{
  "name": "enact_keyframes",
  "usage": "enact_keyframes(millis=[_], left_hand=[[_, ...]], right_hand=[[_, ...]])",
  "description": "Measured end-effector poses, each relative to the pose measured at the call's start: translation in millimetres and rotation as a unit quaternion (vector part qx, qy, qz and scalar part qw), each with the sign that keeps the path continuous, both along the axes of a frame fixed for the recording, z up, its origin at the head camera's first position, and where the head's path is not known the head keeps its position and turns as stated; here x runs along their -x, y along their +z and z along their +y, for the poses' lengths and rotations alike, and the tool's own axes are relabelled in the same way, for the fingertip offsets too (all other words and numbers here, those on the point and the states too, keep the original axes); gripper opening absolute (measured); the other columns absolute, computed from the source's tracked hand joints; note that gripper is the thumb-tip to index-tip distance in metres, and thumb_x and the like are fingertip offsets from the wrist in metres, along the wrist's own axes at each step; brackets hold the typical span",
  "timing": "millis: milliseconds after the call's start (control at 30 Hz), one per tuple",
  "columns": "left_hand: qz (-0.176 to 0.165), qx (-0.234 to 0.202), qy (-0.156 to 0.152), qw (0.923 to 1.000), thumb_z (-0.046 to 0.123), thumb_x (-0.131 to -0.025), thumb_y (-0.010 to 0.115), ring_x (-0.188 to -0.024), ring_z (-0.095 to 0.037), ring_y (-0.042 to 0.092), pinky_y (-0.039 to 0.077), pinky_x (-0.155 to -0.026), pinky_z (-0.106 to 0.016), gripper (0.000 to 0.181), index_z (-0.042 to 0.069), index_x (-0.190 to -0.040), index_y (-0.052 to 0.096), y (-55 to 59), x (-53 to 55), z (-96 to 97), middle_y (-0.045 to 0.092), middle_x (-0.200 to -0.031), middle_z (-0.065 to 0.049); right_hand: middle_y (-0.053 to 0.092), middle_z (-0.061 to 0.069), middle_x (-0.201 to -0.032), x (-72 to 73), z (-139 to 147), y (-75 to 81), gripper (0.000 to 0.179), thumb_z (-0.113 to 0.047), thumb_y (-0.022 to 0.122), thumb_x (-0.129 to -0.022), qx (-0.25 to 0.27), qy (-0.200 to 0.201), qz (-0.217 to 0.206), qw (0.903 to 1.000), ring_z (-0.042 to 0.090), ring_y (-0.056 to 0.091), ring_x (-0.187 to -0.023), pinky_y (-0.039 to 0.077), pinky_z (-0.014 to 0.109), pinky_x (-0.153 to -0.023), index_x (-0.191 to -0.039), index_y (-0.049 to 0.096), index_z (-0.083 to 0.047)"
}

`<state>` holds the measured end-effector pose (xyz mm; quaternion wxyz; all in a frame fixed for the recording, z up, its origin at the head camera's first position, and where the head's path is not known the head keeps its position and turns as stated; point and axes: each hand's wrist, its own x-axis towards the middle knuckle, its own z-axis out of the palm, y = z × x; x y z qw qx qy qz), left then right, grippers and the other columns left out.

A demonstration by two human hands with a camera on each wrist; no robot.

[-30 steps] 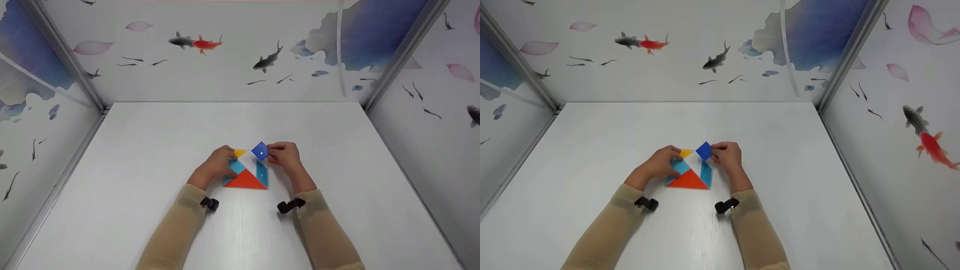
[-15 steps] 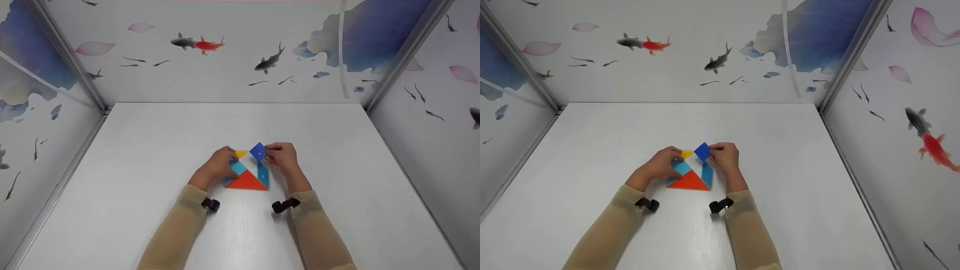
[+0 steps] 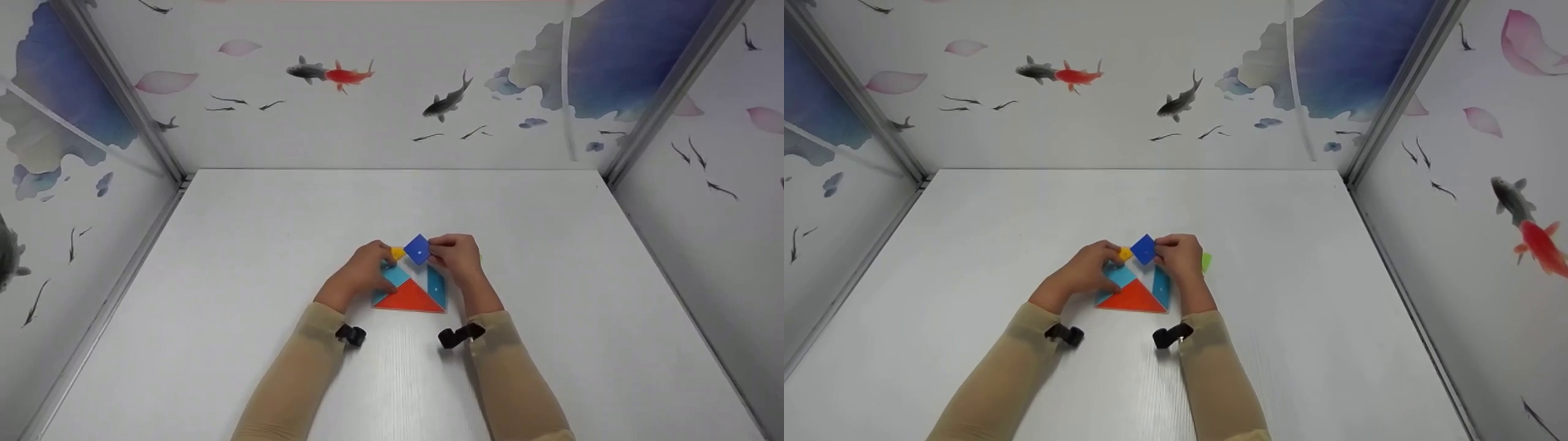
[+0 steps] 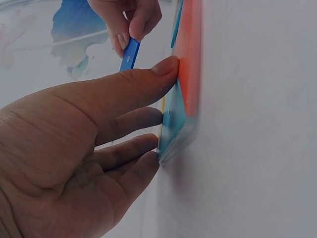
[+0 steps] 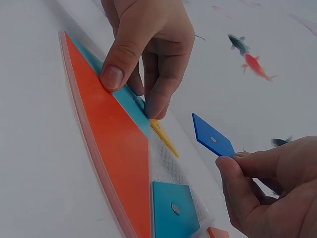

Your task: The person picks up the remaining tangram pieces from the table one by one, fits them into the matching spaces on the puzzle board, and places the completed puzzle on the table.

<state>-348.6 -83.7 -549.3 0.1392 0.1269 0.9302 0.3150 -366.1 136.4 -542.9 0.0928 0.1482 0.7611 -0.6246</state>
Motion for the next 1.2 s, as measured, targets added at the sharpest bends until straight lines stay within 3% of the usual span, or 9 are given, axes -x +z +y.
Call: enact_keyframes(millis=[333,567,1200], left_hand=[[-0.005,-0.004,0.001,1.0,0.016,-0.083,0.092,-0.145,-0.03,0.05,0.046,-0.123,-0.045,0.047,0.008,-0.126,0.074,1.6,0.2,1.7,0.053,-0.154,-0.009],[0.005,-0.009,-0.01,0.9999,0.016,-0.082,0.092,-0.142,-0.031,0.051,0.045,-0.123,-0.045,0.046,0.007,-0.124,0.075,1.8,-0.1,1.4,0.055,-0.151,-0.011],[-0.009,-0.017,0.006,0.9998,0.018,-0.083,0.092,-0.146,-0.031,0.049,0.046,-0.123,-0.048,0.046,0.009,-0.125,0.074,2.0,-1.4,0.3,0.051,-0.157,-0.009]], right_hand=[[0.069,0.013,-0.127,0.5,-4.6,-5.0,0.019,-0.011,0.069,-0.103,-0.042,0.006,-0.012,0.999,0.023,0.068,-0.103,0.063,0.023,-0.085,-0.119,0.08,-0.01],[0.071,0.015,-0.125,-0.8,-5.3,-8.1,0.019,-0.009,0.068,-0.103,-0.064,0.014,0.001,0.9979,0.021,0.071,-0.095,0.063,0.023,-0.083,-0.117,0.08,-0.008],[0.07,0.013,-0.118,-0.6,-17.8,-8.9,0.018,-0.01,0.067,-0.104,-0.101,0.035,-0.009,0.9942,0.022,0.069,-0.095,0.061,0.024,-0.083,-0.117,0.08,-0.01]])
